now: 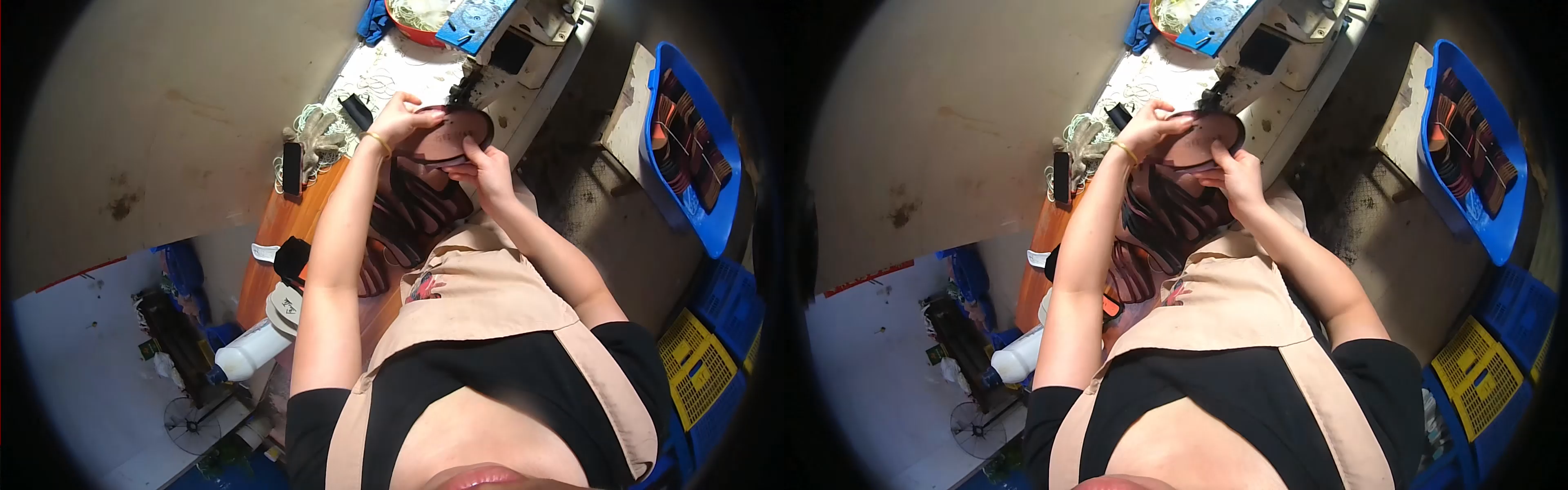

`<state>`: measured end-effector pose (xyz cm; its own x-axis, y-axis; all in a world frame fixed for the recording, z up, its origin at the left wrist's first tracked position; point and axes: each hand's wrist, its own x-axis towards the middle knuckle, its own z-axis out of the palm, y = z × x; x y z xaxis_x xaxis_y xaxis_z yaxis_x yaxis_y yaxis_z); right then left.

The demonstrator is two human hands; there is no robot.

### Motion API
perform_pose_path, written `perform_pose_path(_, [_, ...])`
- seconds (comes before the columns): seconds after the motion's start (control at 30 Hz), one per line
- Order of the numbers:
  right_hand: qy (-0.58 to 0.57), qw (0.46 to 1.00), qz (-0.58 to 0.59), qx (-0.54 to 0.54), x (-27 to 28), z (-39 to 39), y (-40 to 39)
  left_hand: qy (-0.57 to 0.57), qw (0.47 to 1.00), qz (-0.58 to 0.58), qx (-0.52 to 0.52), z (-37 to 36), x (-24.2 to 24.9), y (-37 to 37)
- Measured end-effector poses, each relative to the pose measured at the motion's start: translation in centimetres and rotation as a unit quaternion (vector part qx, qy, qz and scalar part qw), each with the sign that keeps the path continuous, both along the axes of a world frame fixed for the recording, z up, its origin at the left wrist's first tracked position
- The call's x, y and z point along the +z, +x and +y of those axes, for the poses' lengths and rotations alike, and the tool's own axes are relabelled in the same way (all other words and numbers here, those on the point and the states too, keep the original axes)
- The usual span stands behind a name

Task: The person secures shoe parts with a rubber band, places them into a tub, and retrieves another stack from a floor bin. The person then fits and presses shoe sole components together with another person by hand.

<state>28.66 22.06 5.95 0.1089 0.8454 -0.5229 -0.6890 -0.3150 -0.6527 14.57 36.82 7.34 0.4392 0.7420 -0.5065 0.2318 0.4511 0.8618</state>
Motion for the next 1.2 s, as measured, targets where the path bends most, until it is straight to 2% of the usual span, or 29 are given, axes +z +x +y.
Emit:
perform_pose_path(0.07, [0.0,0.998,-0.034,0.048,-0.5,1.0,0.1,0.017,1.0,0.02,0.012,-0.1,0.4,-0.7])
perform_pose_path(0.2, [0.002,0.997,-0.04,0.061,-0.7,2.0,0.0,0.038,0.997,0.033,0.063,-1.7,0.6,-1.6])
perform_pose_path(0.23, [0.005,0.997,-0.051,0.054,-0.8,2.2,-0.1,0.034,0.996,0.02,0.079,-2.4,0.9,-1.7])
perform_pose_path(0.27, [0.009,0.997,-0.062,0.045,-0.8,2.3,-0.1,0.045,0.992,0.078,0.088,-3.1,1.7,-1.4])
perform_pose_path(0.3, [0.01,0.997,-0.061,0.045,-0.9,2.6,-0.1,0.046,0.992,0.079,0.088,-3.2,1.2,-1.5])
perform_pose_path(0.37, [0.012,0.996,-0.082,0.037,-1.2,2.9,-0.4,0.112,0.985,0.088,0.099,-4.1,1.1,-1.5])
perform_pose_path(0.43, [0.02,0.995,-0.097,0.014,-1.8,3.3,-0.8,0.089,0.986,0.083,0.113,-5.1,0.7,-1.2])
perform_pose_path(0.5, [0.029,0.981,-0.19,0.04,-2.0,3.5,-0.4,0.096,0.979,0.101,0.148,-5.6,-0.6,-1.1])
perform_pose_path(0.57, [0.037,0.972,-0.225,0.055,-2.7,3.9,0.0,0.128,0.971,0.128,0.156,-6.1,-1.2,-0.7])
perform_pose_path(0.63, [0.045,0.962,-0.26,0.071,-2.5,3.7,0.6,0.133,0.956,0.135,0.223,-7.3,-1.5,0.3])
perform_pose_path(0.7, [0.049,0.932,-0.337,0.123,-1.2,3.3,1.8,0.073,0.953,0.152,0.252,-8.7,0.5,2.1])
perform_pose_path(0.77, [0.047,0.93,-0.339,0.132,-0.9,2.6,2.3,0.03,0.948,0.097,0.302,-9.1,-1.1,2.7])
perform_pose_path(0.83, [0.043,0.929,-0.339,0.142,-1.1,2.3,3.1,0.013,0.937,0.093,0.338,-9.5,-2.0,3.6])
perform_pose_path(0.9, [0.093,0.87,-0.461,0.151,-1.8,2.8,4.0,-0.029,0.92,0.065,0.386,-9.6,-2.3,4.6])
perform_pose_path(0.97, [0.05,0.872,-0.435,0.217,-0.3,4.2,5.4,-0.028,0.905,0.03,0.424,-9.3,-3.9,5.3])
perform_pose_path(1.03, [0.074,0.82,-0.524,0.218,-0.1,5.3,5.5,-0.024,0.888,-0.006,0.46,-8.4,-4.3,5.3])
perform_pose_path(1.07, [0.073,0.819,-0.525,0.218,-0.1,5.5,5.1,-0.027,0.888,-0.003,0.46,-8.1,-4.1,5.2])
perform_pose_path(1.13, [0.09,0.719,-0.67,0.165,0.2,5.9,3.9,-0.005,0.888,-0.013,0.461,-7.7,-3.9,5.0])
perform_pose_path(1.17, [0.093,0.716,-0.672,0.165,0.5,5.9,3.7,-0.005,0.886,-0.018,0.463,-7.8,-4.0,4.8])
perform_pose_path(1.2, [0.089,0.738,-0.643,0.185,0.9,5.8,3.7,0.04,0.887,-0.021,0.459,-8.0,-4.1,4.6])
